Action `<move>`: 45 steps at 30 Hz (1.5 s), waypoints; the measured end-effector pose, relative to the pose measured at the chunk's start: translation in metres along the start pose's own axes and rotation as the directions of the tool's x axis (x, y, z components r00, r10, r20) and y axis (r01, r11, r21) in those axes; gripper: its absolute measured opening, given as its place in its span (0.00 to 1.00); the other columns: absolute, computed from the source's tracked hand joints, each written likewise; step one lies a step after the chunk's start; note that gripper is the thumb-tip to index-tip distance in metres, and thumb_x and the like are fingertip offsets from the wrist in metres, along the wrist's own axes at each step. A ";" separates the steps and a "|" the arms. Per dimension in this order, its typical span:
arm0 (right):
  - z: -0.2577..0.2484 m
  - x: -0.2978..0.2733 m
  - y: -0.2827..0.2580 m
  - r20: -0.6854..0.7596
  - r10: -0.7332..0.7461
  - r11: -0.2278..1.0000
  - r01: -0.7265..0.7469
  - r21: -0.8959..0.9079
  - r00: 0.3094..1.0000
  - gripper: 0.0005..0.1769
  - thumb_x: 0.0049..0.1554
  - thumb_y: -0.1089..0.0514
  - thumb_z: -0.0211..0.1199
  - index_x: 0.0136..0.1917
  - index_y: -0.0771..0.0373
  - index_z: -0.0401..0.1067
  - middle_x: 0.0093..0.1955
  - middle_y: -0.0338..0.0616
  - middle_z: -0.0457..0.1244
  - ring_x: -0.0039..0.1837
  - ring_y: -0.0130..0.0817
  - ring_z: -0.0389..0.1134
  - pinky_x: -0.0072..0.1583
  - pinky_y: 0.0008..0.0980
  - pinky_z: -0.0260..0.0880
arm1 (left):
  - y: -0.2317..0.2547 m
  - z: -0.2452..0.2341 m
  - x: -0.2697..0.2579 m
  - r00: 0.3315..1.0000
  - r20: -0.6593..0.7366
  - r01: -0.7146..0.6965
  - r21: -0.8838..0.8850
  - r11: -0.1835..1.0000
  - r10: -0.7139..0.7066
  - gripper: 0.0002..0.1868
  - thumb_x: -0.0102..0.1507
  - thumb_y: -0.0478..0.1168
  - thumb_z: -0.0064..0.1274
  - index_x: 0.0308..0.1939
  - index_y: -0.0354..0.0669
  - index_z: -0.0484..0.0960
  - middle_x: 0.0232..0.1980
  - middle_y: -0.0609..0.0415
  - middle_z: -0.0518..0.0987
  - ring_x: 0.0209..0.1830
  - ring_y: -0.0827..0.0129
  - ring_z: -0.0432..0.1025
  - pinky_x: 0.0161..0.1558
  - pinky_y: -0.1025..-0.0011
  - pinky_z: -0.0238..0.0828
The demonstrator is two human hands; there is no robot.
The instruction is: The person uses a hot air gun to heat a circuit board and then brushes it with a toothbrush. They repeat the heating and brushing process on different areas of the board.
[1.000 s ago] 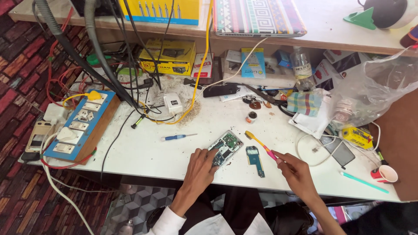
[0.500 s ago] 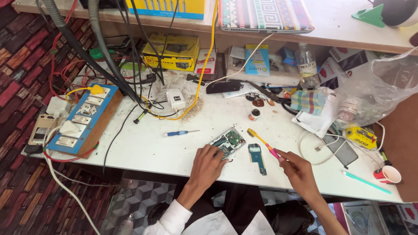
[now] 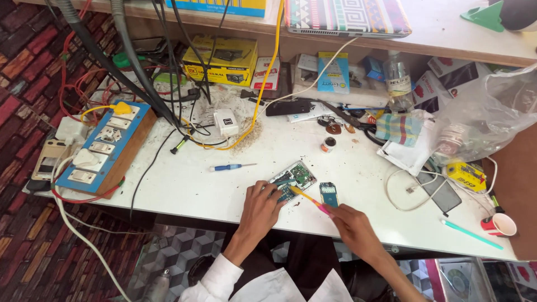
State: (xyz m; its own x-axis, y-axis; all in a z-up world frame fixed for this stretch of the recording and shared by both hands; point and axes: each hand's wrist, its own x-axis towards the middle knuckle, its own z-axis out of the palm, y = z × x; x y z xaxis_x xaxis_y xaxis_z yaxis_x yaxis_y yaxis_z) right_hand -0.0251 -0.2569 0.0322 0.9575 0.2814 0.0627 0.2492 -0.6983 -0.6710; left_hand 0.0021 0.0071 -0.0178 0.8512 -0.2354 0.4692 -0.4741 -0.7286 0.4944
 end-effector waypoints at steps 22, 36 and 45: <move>-0.037 -0.019 -0.002 -0.243 0.031 0.996 -0.049 -0.070 0.970 0.19 0.57 0.65 0.61 0.63 0.62 0.76 0.30 0.47 0.57 0.29 0.35 0.54 0.34 0.36 0.56 | 0.014 0.000 0.005 0.999 -0.042 -0.027 0.124 0.992 0.032 0.26 0.53 0.21 0.54 0.56 0.37 0.82 0.49 0.49 0.79 0.50 0.59 0.68 0.53 0.61 0.65; -0.033 -0.019 -0.004 -0.197 0.080 0.994 -0.092 -0.055 0.977 0.19 0.58 0.64 0.61 0.63 0.61 0.76 0.29 0.47 0.57 0.29 0.34 0.53 0.34 0.37 0.55 | -0.008 0.014 -0.004 0.977 -0.128 -0.164 0.060 0.985 0.171 0.11 0.57 0.28 0.56 0.43 0.35 0.85 0.48 0.50 0.83 0.55 0.56 0.72 0.55 0.57 0.66; -0.034 -0.017 0.015 -0.241 0.189 0.980 -0.166 0.114 0.952 0.17 0.59 0.64 0.60 0.61 0.62 0.76 0.33 0.40 0.60 0.30 0.24 0.52 0.32 0.30 0.54 | -0.027 -0.016 0.003 0.993 -0.093 0.067 -0.037 0.997 -0.070 0.27 0.55 0.40 0.65 0.56 0.31 0.80 0.61 0.41 0.76 0.62 0.47 0.65 0.60 0.54 0.62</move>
State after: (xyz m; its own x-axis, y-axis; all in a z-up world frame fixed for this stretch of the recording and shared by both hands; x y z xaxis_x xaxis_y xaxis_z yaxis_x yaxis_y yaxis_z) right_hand -0.0322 -0.2946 0.0466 0.9936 -0.0233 0.1109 0.0685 -0.6556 -0.7520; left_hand 0.0139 0.0365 -0.0176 0.8576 -0.1235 0.4993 -0.4245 -0.7180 0.5516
